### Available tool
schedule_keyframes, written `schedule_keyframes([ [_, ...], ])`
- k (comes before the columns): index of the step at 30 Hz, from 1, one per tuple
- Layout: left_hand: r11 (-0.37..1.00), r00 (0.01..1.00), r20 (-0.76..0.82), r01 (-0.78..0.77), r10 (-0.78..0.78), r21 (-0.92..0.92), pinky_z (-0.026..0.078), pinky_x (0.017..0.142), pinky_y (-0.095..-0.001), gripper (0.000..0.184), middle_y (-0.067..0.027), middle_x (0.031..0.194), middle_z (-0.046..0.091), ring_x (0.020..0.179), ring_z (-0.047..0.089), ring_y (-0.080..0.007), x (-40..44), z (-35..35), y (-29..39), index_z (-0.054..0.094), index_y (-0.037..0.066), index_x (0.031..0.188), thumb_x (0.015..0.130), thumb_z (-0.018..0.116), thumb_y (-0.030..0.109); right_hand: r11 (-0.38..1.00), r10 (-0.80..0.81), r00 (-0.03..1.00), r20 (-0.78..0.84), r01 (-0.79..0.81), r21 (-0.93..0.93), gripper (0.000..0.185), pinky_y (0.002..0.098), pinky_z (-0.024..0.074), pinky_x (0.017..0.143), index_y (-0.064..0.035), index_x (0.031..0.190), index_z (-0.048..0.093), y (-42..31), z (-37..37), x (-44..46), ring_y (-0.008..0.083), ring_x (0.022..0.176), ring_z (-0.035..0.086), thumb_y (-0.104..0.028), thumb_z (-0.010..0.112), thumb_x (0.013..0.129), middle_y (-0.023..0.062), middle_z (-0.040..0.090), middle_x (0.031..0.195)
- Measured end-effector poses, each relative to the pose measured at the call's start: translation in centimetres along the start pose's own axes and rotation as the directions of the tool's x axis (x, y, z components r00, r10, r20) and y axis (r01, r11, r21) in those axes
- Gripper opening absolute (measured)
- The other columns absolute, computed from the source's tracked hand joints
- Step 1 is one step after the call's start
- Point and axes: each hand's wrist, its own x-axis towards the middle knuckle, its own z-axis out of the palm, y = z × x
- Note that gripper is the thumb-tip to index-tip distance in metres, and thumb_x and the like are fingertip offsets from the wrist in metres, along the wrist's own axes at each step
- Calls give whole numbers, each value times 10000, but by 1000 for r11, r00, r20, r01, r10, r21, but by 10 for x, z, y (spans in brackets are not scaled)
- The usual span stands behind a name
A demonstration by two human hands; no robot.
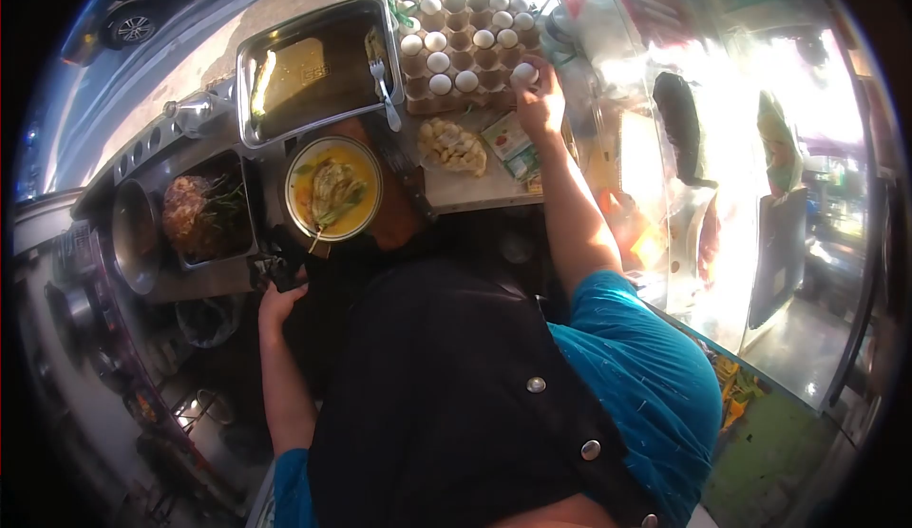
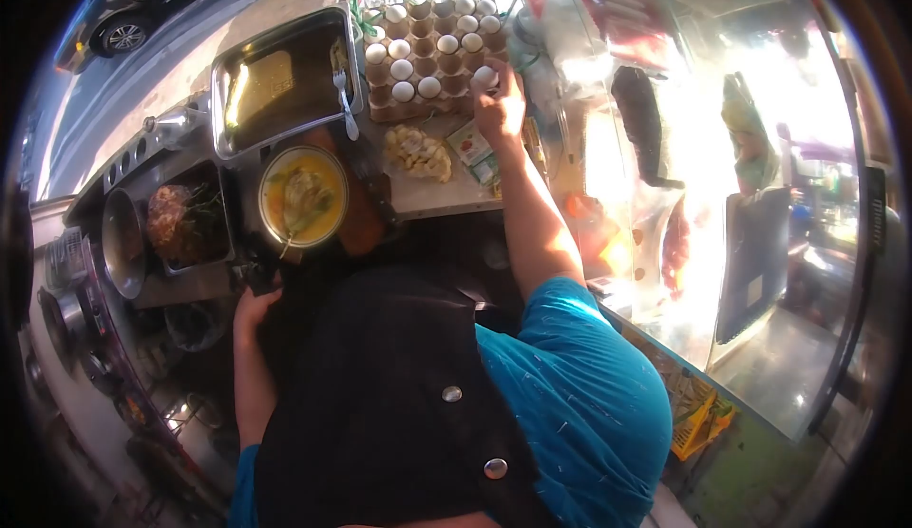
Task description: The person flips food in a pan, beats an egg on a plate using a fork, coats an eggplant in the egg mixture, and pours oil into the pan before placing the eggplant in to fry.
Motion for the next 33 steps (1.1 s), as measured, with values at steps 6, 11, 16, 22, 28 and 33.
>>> schedule_keyframes([
  [6, 994, 997, -79, -8, 16, 106, 463, 1102, -435, 936, -276, 1378, 655, 1337, 605, -379, 0, 3, -9, 526, -21, 1469, 725, 887, 417, 854, -315, 941, 122, 337, -395, 427, 461, 519, 969, -144, 1221, 675, 5, 3, 0, 377, 1095, 639, -92, 785, 811, 121, 706, 1141],
  [11, 994, 997, -28, 78, -76, 75, 462, 1106, -436, 939, -288, 1393, 639, 1348, 592, -394, -15, 0, 19, 525, -20, 1471, 723, 887, 418, 765, -352, 862, 365, 489, -418, 439, 459, 520, 1003, -134, 1221, 702, 0, 9, 7, 360, 1140, 639, -56, 780, 796, 131, 706, 1191],
  [16, 987, 991, -40, 134, -131, 84, 471, 1096, -433, 916, -283, 1383, 647, 1338, 600, -393, -16, 1, 20, 549, -8, 1455, 719, 892, 414, 781, -252, 935, 248, 348, -519, 460, 450, 518, 1038, -143, 1257, 714, -18, -9, 8, 368, 1194, 626, -42, 739, 809, 135, 703, 1226],
  [22, 982, 987, -43, 159, -155, 98, 469, 1101, -430, 1012, -295, 1407, 626, 1347, 593, -391, -17, 0, 19, 494, -17, 1507, 702, 895, 447, 560, -28, 988, 154, 143, -816, 426, 504, 522, 1012, -191, 1381, 657, -8, -30, 24, 427, 1175, 657, -176, 588, 962, 211, 701, 1241],
  [28, 986, 987, -105, 136, -125, 98, 527, 1008, -417, 1166, -308, 1333, 661, 1263, 647, -381, -12, 3, 9, 336, -23, 1604, 694, 887, 455, 630, -96, 983, 157, 182, -755, 374, 524, 539, 942, -169, 1363, 648, -2, -35, 17, 459, 1125, 662, -211, 571, 999, 257, 700, 1165],
  [33, 981, 981, -53, 189, -187, 42, 581, 735, -378, 1178, -222, 1058, 734, 818, 724, -276, -32, -1, 39, 290, -20, 1625, 699, 873, 416, 725, -191, 982, -5, 138, -674, 274, 524, 540, 915, -142, 1252, 690, 11, -39, 11, 438, 1096, 677, -237, 585, 1017, 204, 735, 1139],
])
